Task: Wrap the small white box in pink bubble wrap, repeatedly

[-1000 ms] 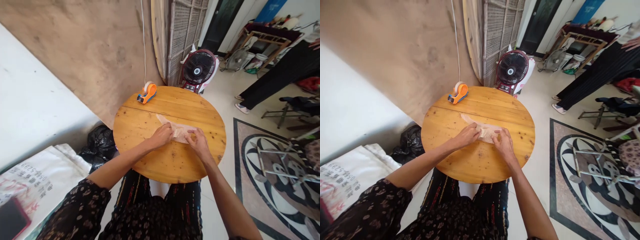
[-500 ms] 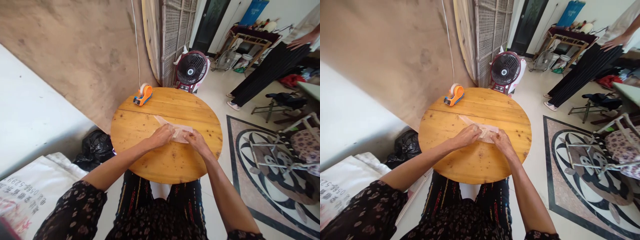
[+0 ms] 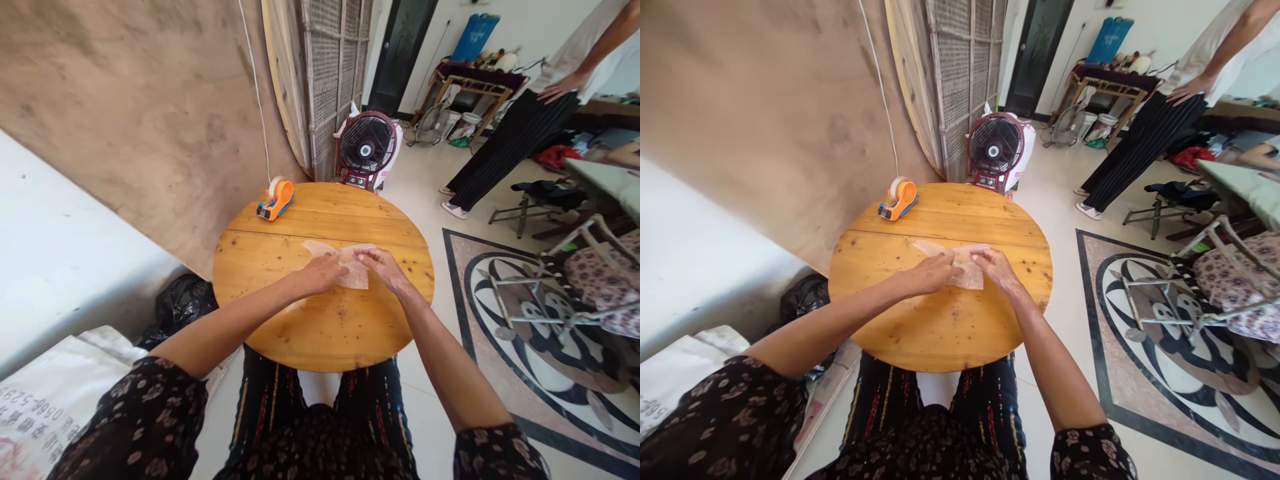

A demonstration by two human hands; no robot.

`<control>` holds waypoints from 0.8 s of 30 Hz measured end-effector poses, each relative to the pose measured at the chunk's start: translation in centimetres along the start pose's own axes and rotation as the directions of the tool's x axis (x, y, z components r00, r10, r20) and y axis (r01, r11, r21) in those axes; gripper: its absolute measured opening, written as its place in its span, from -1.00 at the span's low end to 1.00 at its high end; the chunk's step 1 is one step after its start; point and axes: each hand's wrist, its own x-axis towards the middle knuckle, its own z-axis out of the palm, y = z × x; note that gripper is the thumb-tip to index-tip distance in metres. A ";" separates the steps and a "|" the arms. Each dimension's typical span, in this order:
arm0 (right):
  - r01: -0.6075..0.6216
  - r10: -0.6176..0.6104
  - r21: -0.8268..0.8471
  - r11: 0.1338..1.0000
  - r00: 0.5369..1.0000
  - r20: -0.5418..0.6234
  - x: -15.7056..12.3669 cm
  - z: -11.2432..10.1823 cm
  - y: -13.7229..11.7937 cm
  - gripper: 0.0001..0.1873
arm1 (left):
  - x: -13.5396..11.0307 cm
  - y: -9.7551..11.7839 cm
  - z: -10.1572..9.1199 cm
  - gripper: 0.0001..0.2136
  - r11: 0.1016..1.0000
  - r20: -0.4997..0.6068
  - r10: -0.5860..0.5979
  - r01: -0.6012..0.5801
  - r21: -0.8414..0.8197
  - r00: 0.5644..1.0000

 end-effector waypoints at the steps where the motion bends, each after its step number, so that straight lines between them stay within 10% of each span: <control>1: -0.003 0.003 0.009 1.000 0.999 0.034 -0.3 0.0 0.3 -0.61 | 0.0 0.1 -0.3 -0.67 1.000 0.022 0.000 0.000 0.003 1.000; 18: 0.158 -0.126 -0.043 0.986 0.900 0.418 0.4 -0.5 1.8 -0.58 | 0.7 0.2 -0.5 -0.58 1.000 0.037 -0.009 0.010 -0.028 0.999; 24: 0.127 -0.084 -0.195 0.973 0.972 0.218 0.3 0.8 2.4 -0.73 | 0.5 0.8 -1.2 -0.55 1.000 0.034 0.015 -0.015 0.005 0.999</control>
